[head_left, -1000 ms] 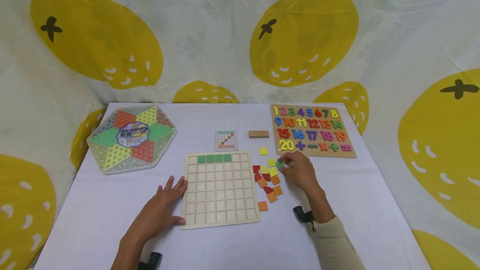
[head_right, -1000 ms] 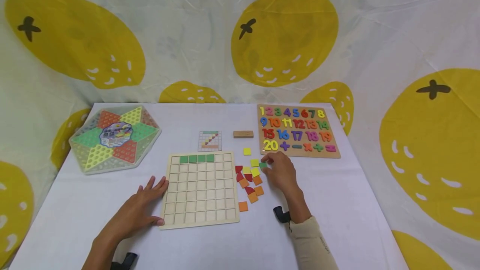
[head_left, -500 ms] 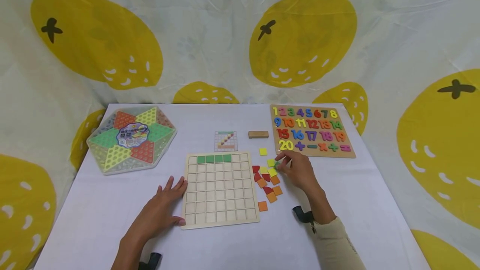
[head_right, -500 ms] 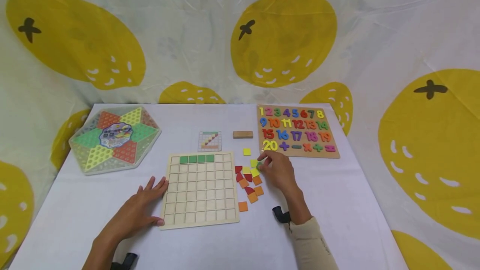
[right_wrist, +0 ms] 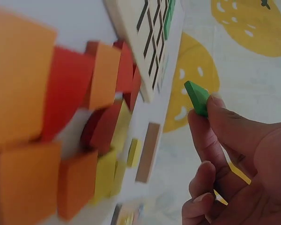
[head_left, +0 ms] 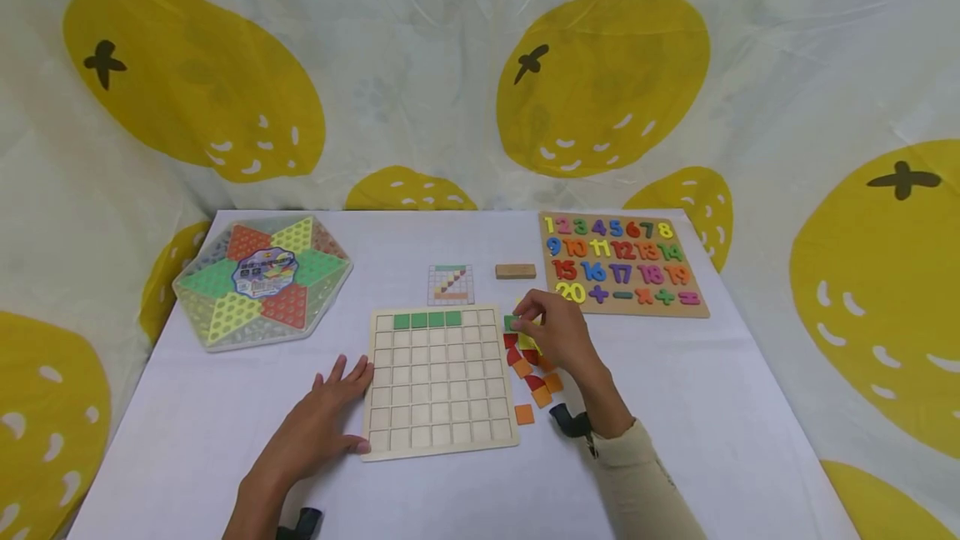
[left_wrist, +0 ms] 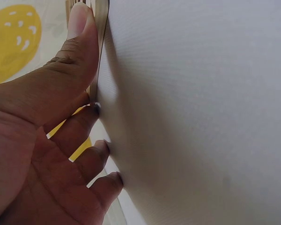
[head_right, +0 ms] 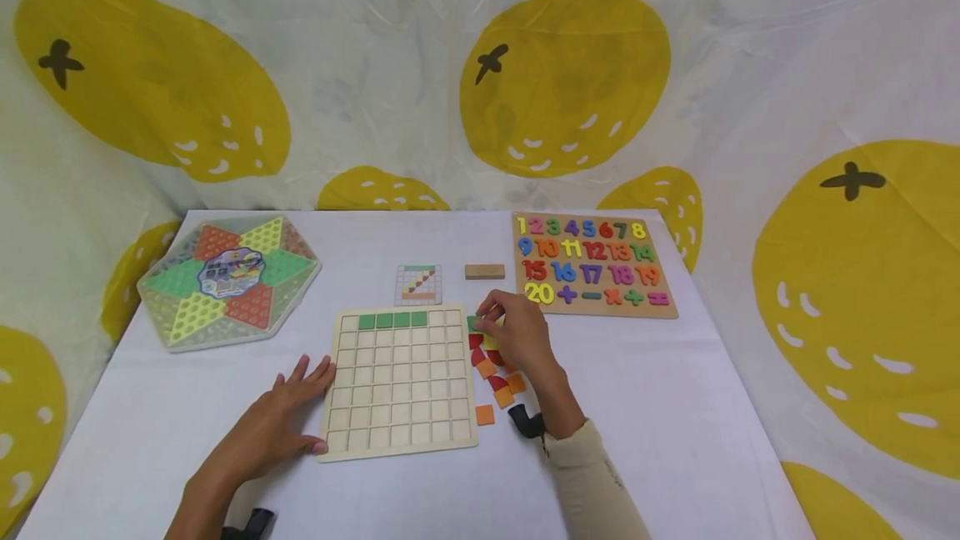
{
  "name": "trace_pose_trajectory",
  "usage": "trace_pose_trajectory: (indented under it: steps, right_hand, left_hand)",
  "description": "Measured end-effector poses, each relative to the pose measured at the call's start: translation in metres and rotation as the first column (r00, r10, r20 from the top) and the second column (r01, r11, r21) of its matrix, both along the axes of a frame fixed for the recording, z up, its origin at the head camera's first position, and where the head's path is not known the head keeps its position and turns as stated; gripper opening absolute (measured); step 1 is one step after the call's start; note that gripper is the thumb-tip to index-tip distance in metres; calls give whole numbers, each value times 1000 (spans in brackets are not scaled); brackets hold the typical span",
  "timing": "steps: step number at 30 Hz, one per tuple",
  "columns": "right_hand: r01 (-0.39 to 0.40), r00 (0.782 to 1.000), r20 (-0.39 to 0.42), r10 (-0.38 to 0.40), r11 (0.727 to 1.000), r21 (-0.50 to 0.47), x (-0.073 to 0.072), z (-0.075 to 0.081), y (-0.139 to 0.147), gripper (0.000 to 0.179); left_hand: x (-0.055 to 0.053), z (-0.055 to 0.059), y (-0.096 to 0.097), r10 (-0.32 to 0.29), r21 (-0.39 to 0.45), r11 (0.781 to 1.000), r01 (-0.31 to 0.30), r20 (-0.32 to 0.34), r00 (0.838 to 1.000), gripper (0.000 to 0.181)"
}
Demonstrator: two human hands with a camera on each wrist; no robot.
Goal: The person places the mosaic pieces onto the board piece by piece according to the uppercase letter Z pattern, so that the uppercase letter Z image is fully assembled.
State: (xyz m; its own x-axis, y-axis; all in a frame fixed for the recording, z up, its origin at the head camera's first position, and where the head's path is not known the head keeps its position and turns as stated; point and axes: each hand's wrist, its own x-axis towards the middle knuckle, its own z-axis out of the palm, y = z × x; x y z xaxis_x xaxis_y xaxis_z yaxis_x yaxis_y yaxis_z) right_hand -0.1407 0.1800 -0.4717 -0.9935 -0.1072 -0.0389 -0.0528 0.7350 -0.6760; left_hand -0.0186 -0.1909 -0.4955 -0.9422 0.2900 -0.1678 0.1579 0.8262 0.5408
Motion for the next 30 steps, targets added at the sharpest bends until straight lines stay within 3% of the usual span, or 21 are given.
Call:
trace_pose_trajectory:
  steps: [8, 15, 23, 30]
  right_hand:
    - [2, 997, 80, 2, 999, -41, -14, -6, -37, 11]
    - [-5, 996, 92, 8, 999, -36, -23, -7, -59, 12]
    - [20, 997, 69, -25, 998, 63, -29, -15, -70, 13]
    - [24, 995, 98, -35, 993, 114, -33, -17, -75, 16]
  left_hand:
    - [-1, 0, 0, 15, 1, 1000, -15, 31, 999, 114]
    - [0, 0, -1, 8, 10, 1000, -8, 21, 1000, 113]
    - [0, 0, 0, 2, 5, 1000, -2, 9, 1000, 113]
    - [0, -2, -1, -2, 14, 1000, 2, -2, 1000, 113]
